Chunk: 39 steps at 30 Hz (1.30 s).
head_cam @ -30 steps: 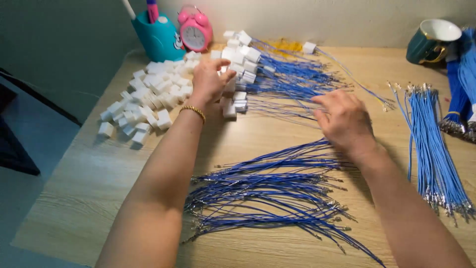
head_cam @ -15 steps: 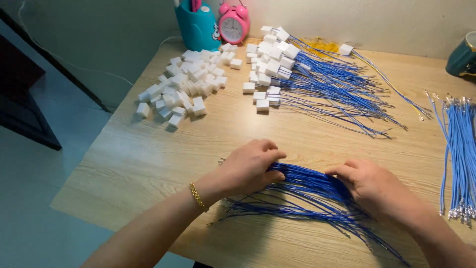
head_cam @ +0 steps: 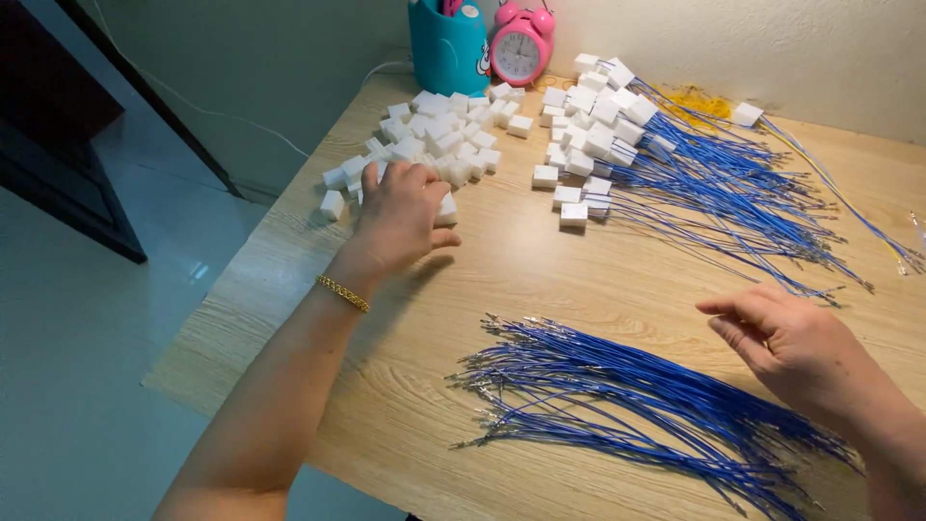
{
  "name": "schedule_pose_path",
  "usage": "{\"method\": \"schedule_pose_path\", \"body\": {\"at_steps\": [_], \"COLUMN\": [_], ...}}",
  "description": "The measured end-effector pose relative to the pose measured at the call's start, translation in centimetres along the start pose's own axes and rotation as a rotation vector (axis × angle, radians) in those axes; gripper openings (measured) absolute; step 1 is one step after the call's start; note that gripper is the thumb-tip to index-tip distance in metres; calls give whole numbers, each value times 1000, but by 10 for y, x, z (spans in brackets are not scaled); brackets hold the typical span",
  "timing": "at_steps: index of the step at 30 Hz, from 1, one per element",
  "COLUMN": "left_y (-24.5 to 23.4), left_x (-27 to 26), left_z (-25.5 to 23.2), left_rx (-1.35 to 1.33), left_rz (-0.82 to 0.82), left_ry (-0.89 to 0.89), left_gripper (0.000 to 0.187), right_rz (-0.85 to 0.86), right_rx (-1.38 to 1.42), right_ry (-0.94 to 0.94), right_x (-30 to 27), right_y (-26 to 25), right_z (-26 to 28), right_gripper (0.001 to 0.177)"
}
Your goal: Assembling small electronic connectors by manually inserting blue wires into white plastic housings.
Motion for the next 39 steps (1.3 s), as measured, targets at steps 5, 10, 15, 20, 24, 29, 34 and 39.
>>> {"method": "schedule_pose_path", "body": {"at_steps": [5, 10, 15, 20, 24, 29, 34, 39], "left_y": [18, 23, 14, -32, -5, 55, 72, 74], "left_x": [11, 10, -1, -8, 8, 32, 26, 17], "left_z": [1, -3, -20, -67, -129, -161, -172, -176], "left_rx": [-6, -37, 37, -601, -1749, -1958, -1888, -1984], "left_rz": [165, 50, -176, -188, 124, 181, 281, 399], "left_ry": [-88, -25, 144, 177, 29, -155, -156, -156], "left_gripper": [52, 23, 15, 26, 44, 41, 43, 50], "right_rz": [-71, -79, -74, -84, -24, -114, -148, -185], "right_rx": [19, 6, 42, 213, 791, 966, 982, 1051], "right_ry": [-184, -245, -267, -210, 52, -39, 36, 73], "right_x": [9, 11, 11, 13, 31, 53, 55, 57], "right_y": [15, 18, 7, -22, -15, 4, 15, 16], "right_z": [4, 11, 27, 58, 67, 55, 44, 45], "right_gripper": [22, 22, 20, 22, 39, 53, 44, 30]}}
Point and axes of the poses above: each hand's wrist, its own x-axis towards the middle knuckle, its own y-axis out of the palm, z = x × y, the point moved 9 cm from there along x, towards the middle knuckle, and after that the axes turned 8 degrees about -x, right-handed, at the moved point
